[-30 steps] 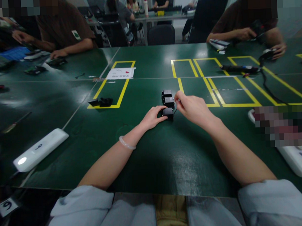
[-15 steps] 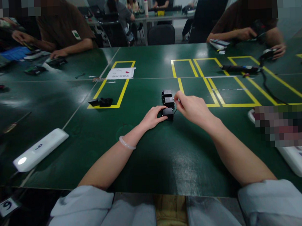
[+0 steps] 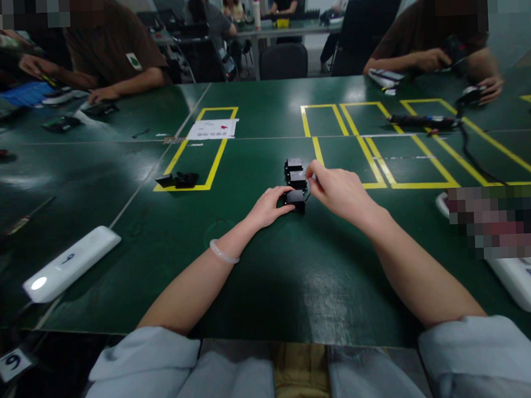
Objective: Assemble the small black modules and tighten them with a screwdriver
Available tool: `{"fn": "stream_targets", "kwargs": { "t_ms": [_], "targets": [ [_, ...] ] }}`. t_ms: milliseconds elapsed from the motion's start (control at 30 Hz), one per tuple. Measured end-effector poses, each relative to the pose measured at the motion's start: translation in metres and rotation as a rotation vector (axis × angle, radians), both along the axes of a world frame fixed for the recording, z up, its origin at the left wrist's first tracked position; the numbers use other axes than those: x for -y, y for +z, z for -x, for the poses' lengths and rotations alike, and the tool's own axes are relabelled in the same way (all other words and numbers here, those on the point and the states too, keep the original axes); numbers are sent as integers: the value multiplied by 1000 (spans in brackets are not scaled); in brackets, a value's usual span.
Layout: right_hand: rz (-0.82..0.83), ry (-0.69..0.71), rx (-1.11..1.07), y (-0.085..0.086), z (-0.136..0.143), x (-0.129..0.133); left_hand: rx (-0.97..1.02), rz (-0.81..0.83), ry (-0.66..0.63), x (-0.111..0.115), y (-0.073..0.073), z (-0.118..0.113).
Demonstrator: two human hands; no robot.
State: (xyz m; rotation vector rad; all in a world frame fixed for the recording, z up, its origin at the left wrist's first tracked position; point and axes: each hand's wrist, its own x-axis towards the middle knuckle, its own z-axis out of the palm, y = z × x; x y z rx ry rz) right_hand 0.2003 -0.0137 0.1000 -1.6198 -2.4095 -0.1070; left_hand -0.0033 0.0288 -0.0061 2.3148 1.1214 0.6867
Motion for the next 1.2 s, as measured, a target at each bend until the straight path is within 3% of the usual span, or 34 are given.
{"fn": "stream_targets", "kwargs": {
  "t_ms": [1200],
  "targets": [
    [-16,-41,6,0,0,-1,15,-21,-3,-1,-2,-1]
  ]
}}
